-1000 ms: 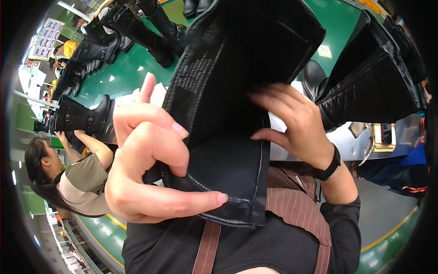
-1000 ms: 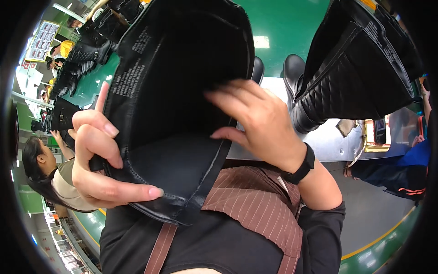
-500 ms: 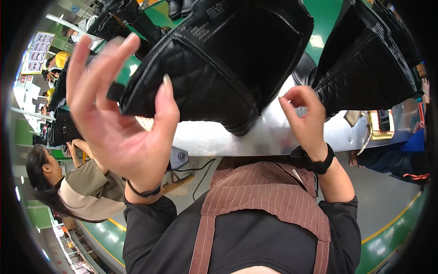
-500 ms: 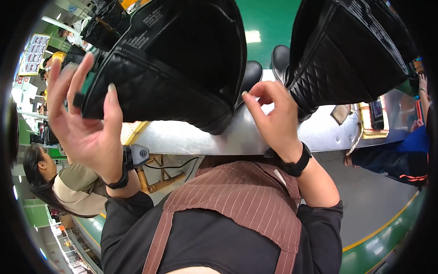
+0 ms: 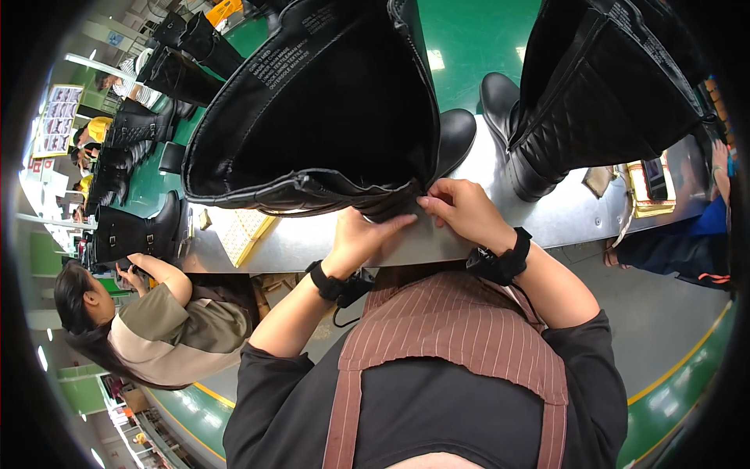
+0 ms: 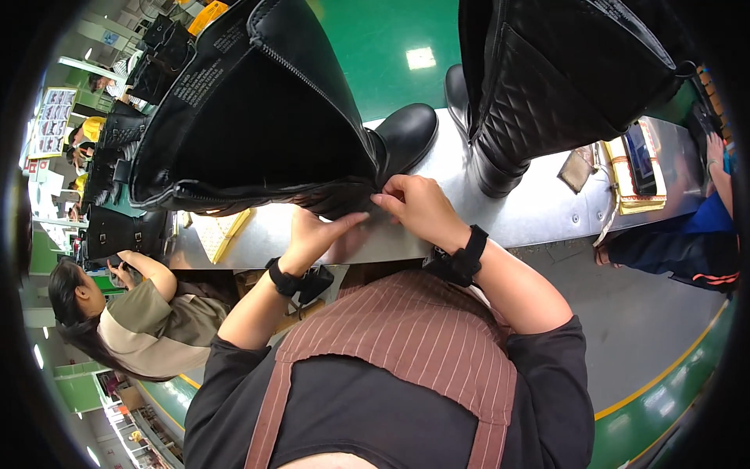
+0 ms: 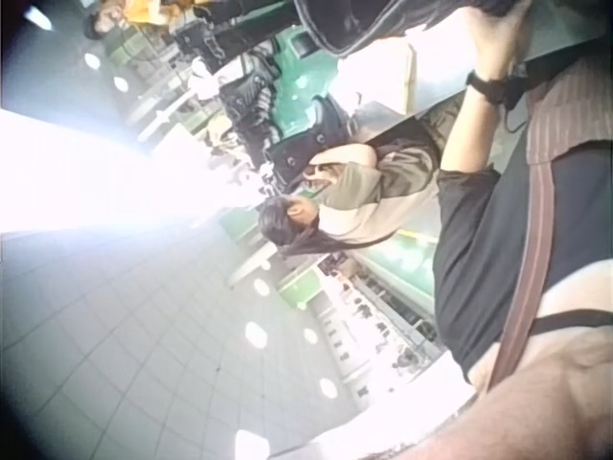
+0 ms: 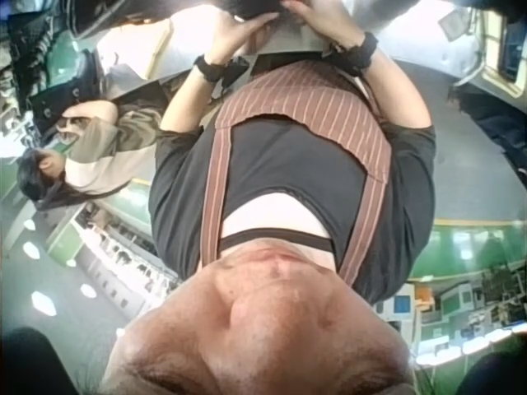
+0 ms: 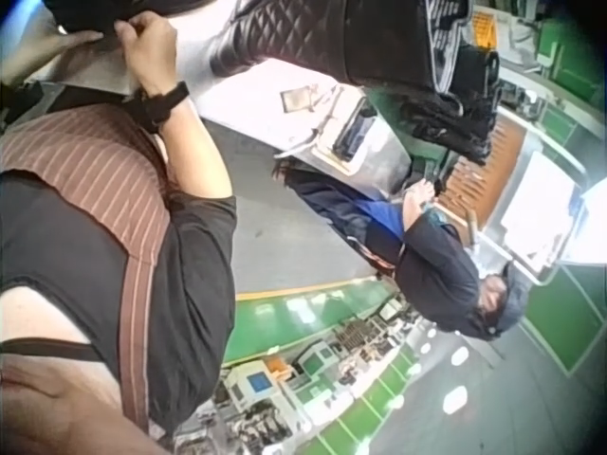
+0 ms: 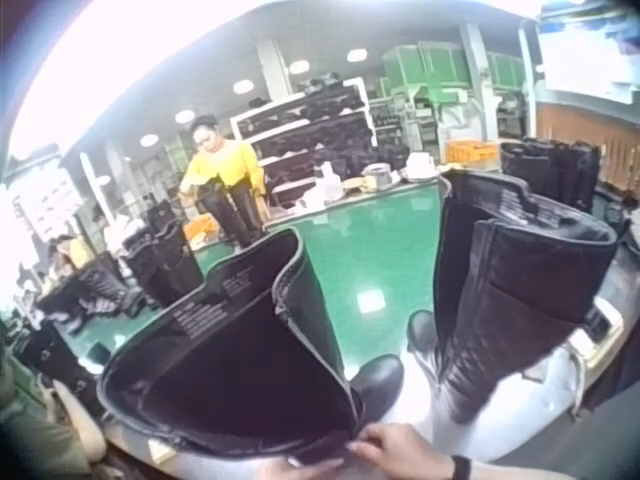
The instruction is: Inspecting and cleaning black boots on a production line in a shoe factory.
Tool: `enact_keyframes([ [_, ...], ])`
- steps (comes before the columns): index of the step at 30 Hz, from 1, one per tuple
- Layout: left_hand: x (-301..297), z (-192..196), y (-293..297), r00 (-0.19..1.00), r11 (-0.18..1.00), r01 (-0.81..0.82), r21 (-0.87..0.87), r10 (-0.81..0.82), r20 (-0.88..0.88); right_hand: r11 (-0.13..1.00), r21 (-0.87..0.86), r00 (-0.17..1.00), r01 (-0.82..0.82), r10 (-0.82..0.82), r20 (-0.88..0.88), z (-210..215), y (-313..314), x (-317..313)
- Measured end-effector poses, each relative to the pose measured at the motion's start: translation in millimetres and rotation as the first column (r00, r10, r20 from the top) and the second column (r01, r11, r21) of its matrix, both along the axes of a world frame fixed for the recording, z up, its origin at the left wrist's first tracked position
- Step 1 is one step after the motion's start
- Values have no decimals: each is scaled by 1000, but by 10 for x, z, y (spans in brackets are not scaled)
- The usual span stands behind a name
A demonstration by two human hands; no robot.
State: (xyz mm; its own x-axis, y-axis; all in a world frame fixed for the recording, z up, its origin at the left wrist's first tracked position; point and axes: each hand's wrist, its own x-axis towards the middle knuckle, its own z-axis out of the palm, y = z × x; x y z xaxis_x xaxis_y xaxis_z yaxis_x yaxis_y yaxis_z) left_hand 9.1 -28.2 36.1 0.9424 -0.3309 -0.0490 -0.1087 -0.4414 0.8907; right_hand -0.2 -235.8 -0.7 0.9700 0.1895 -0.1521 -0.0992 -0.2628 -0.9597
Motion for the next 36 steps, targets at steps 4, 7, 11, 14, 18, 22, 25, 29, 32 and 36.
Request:
enact_keyframes([
  [4, 98, -214, 2, 999, 982, 5, -187, 3, 45, 992, 109, 967, -68, 92, -236, -9, 2, 93],
  [7, 76, -187, 5, 997, 989, 24, -146, -13, 77, 928, 372, 918, -11, 157, -364, 87, 51, 93],
  [11, 42, -135, 21, 991, 998, 31, -60, -23, 134, 880, 474, 982, -23, 109, -154, 482, 113, 19],
  [14, 36, -128, 12, 992, 999, -15, -39, 20, 126, 833, 543, 992, -109, 122, 12, 880, 52, -68],
  [18, 43, 5, 35, 1000, 999, 6, 34, -6, 10, 872, 467, 985, -149, 91, 143, 1190, 72, -49],
  [22, -16, 438, 76, 975, 959, 39, -282, 26, 222, 912, 370, 981, -175, 128, 147, 1224, 63, 8],
  [25, 5, 893, 76, 703, 926, 32, -377, 247, 667, 929, 327, 981, -175, 136, 137, 1191, 68, 29],
  [29, 119, 1231, -163, 485, 894, -67, -443, 417, 769, 943, 294, 979, -157, 111, 168, 1167, 81, 5],
  [32, 87, 1315, -260, 412, 900, -121, -419, 429, 804, 930, 328, 976, -166, 109, 186, 1167, 86, -8],
  [36, 52, 1324, -273, 474, 838, -39, -545, 496, 728, 915, 360, 979, -182, 133, 157, 1159, 103, 5],
])
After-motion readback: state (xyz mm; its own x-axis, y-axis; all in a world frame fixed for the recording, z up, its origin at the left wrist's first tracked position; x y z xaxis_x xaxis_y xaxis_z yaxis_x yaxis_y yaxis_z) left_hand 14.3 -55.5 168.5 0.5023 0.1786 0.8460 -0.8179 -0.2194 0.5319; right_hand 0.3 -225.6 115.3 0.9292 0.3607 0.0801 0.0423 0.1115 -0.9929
